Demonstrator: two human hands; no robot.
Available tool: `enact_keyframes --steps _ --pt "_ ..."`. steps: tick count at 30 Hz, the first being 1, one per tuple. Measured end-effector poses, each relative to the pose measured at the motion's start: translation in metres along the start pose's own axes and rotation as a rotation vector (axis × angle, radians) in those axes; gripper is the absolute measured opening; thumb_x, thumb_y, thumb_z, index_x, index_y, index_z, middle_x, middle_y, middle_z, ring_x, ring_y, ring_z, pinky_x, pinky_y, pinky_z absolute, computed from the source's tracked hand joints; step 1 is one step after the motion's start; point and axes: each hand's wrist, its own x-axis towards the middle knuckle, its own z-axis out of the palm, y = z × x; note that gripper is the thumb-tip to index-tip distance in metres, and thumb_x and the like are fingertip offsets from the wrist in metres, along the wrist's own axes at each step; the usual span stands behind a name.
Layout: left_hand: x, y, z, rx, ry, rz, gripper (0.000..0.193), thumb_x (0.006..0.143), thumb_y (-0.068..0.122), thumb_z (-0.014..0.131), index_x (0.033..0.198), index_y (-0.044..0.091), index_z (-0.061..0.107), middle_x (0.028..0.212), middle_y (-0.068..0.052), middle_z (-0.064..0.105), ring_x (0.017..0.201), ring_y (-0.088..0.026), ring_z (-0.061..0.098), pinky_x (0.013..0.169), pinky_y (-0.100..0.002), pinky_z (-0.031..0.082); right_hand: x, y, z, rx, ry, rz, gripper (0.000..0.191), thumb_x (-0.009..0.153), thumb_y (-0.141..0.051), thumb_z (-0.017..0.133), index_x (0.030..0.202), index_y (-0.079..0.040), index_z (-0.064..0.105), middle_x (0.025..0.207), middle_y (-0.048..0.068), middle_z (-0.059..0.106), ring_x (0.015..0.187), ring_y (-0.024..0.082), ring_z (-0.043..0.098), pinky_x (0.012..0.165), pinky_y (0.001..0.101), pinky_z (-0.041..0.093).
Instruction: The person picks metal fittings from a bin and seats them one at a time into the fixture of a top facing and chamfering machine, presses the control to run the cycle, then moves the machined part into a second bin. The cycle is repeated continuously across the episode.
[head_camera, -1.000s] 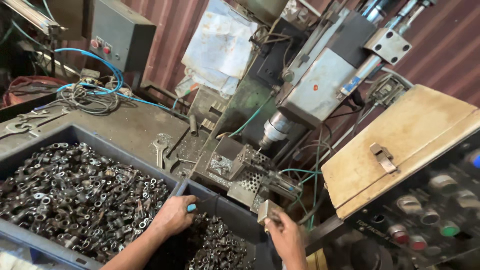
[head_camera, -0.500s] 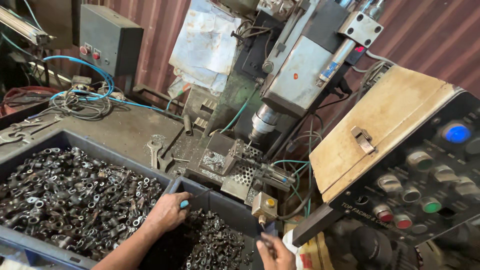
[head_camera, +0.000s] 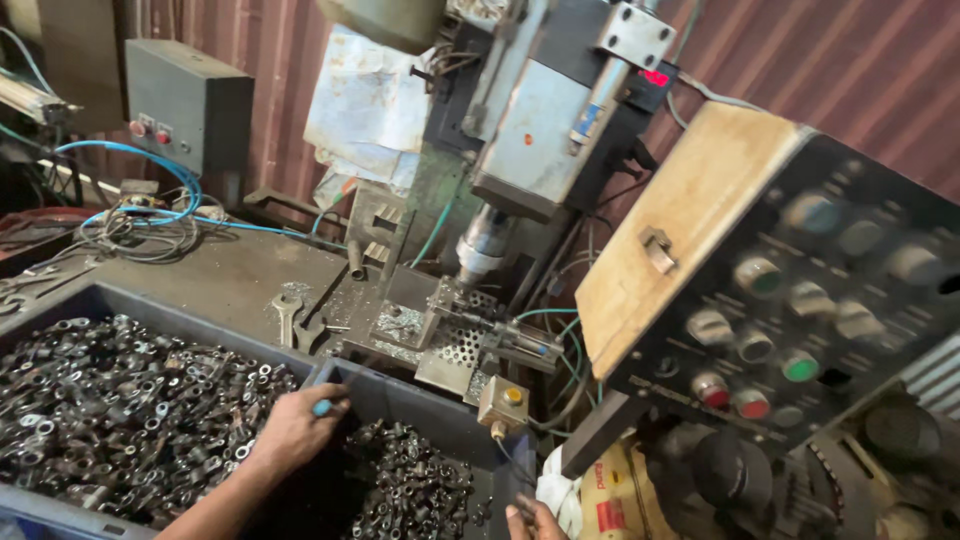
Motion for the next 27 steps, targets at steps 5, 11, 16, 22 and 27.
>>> enact_keyframes --steps 5,11,16,22,27 --pt "-0.011 -0.023 -0.05 0.312 0.079 0.041 0.042 0.08 0.019 0.063 0.12 0.021 0.075 0.104 -0.015 0.079 0.089 -0.036 0.077 0.083 -0.043 0.061 -0.009 0.009 -0.004 -0.038 0.024 0.002 0.034 0.077 -0.021 0.083 0.109 -0.01 0.078 0.076 0.006 0.081 0.061 0.009 0.068 0.06 0.0251 0.056" --pt "-0.027 -0.065 -0.098 0.795 -0.157 -0.057 0.031 0.092 0.029 0.056 0.12 0.029 0.071 0.104 -0.01 0.077 0.089 -0.032 0.077 0.083 -0.046 0.062 -0.013 0.017 0.003 -0.01 -0.039 0.051 0.035 0.078 -0.022 0.082 0.111 -0.01 0.077 0.073 0.006 0.079 0.06 0.008 0.067 0.06 0.0236 0.055" --pt "-0.034 -0.084 -0.095 0.853 -0.192 0.002 0.057 0.08 0.044 0.07 0.132 0.024 0.06 0.098 -0.011 0.076 0.088 -0.033 0.075 0.078 -0.046 0.061 -0.003 0.016 -0.008 0.33 -0.223 -0.001 0.033 0.089 -0.024 0.075 0.114 -0.002 0.076 0.078 0.011 0.08 0.067 0.015 0.072 0.064 0.0305 0.058" --pt "-0.035 -0.079 -0.095 0.82 -0.205 0.006 0.065 0.081 0.019 0.061 0.144 0.032 0.056 0.114 -0.011 0.071 0.087 -0.032 0.076 0.078 -0.044 0.062 0.0 0.009 -0.03 0.527 -0.226 -0.237 0.053 0.091 -0.027 0.067 0.138 -0.005 0.054 0.1 0.013 0.077 0.089 0.02 0.075 0.077 0.0368 0.063" --pt "-0.039 -0.071 -0.097 0.74 -0.126 0.079 0.06 0.079 0.014 0.06 0.136 0.03 0.062 0.121 -0.009 0.07 0.09 -0.034 0.075 0.077 -0.046 0.061 -0.025 -0.002 -0.01 0.294 -0.112 -0.085 0.044 0.082 -0.02 0.079 0.12 0.0 0.073 0.083 0.017 0.082 0.071 0.02 0.077 0.068 0.0342 0.064"
